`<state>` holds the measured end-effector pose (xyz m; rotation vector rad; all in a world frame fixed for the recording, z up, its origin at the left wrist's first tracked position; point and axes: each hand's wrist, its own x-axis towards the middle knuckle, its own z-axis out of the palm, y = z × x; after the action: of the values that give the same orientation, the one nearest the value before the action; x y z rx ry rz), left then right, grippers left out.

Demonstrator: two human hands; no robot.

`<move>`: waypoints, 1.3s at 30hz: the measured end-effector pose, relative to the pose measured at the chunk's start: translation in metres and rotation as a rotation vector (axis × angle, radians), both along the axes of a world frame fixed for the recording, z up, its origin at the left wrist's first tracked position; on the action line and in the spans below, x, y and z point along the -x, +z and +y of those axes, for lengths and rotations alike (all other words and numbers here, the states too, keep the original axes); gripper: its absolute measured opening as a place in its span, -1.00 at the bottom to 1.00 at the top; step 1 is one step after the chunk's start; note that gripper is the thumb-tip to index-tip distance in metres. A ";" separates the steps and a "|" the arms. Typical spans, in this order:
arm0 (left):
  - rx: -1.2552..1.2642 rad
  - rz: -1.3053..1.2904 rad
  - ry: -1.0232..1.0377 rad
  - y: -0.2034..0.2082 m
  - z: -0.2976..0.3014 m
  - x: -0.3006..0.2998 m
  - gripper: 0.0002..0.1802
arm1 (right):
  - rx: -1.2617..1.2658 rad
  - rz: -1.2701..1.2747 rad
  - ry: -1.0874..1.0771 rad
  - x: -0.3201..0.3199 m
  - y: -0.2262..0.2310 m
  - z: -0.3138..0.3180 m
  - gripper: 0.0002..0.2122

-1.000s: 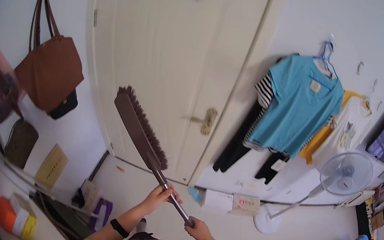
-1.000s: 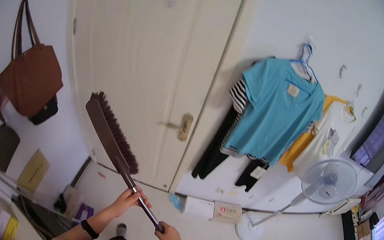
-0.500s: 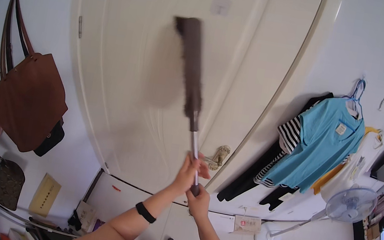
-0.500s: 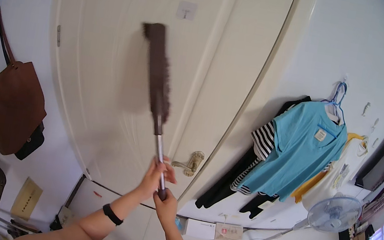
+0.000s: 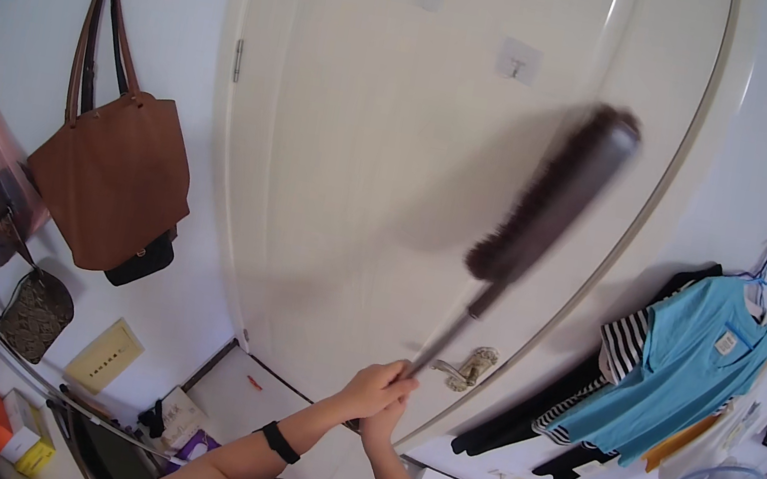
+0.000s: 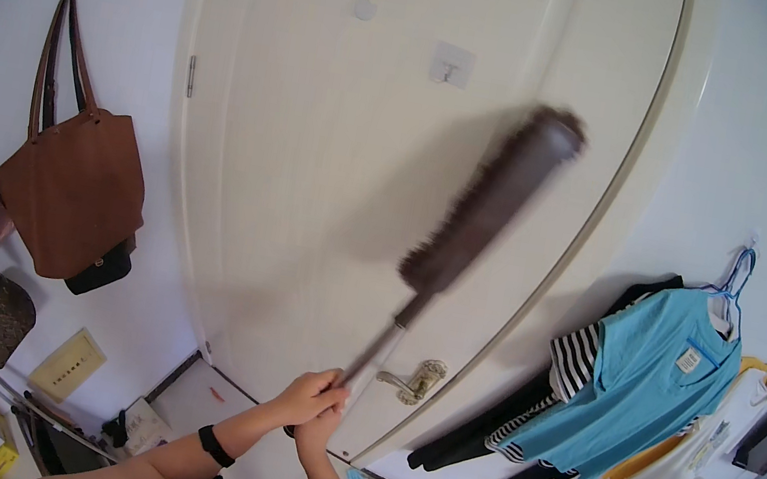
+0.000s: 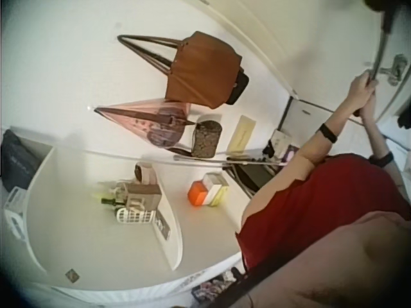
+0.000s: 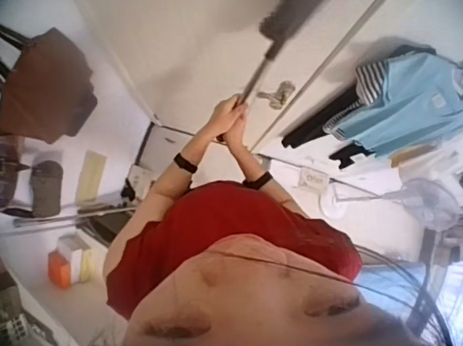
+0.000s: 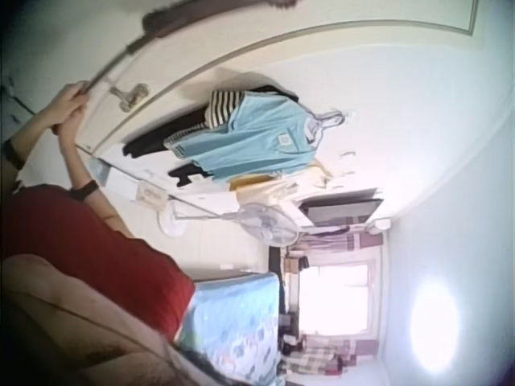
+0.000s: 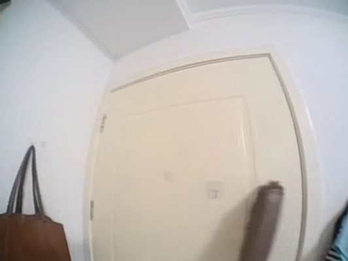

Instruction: Dusting a door and nearby surfaces using a handheld brush.

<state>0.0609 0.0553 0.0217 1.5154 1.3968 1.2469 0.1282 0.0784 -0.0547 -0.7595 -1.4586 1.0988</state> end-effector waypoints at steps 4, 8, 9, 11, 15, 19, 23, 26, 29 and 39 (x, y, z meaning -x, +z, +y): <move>-0.167 -0.392 0.276 -0.054 0.007 0.048 -0.72 | 0.000 -0.370 0.249 0.034 0.016 0.006 -0.63; -0.201 -0.763 0.459 -0.063 0.004 0.098 -0.61 | -0.175 -0.916 0.284 0.072 0.029 0.019 -0.66; -0.166 -0.872 0.513 -0.064 0.001 0.110 -0.59 | -0.175 -0.909 0.275 0.079 0.036 0.016 -0.66; -0.152 -0.891 0.507 -0.068 0.001 0.120 -0.60 | -0.129 -1.040 0.301 0.089 0.052 0.009 -0.60; -0.188 -0.905 0.432 -0.054 0.010 0.103 -0.61 | -0.127 -0.900 0.140 0.075 0.059 0.008 -0.66; -0.261 -0.684 0.268 -0.039 0.047 0.058 -0.65 | -0.044 -0.870 0.021 0.033 0.051 0.029 -0.68; -0.053 -0.115 0.162 -0.010 0.058 -0.006 -0.64 | -0.025 -0.325 -0.135 -0.015 0.045 0.031 -0.77; -0.063 0.158 0.059 -0.003 0.061 -0.046 -0.54 | 0.032 -0.234 -0.304 -0.040 0.057 0.017 -0.73; -0.052 0.339 -0.045 0.002 0.058 -0.060 -0.46 | 0.050 -0.379 -0.465 -0.061 0.004 0.029 -0.67; -0.093 0.488 0.148 -0.016 0.025 0.049 -0.53 | -0.073 -0.238 -0.212 0.053 0.006 0.011 -0.73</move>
<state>0.0121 0.0803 0.0055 1.8966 1.8073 1.0801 0.0748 0.0889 -0.0486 -0.9949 -1.5663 0.8110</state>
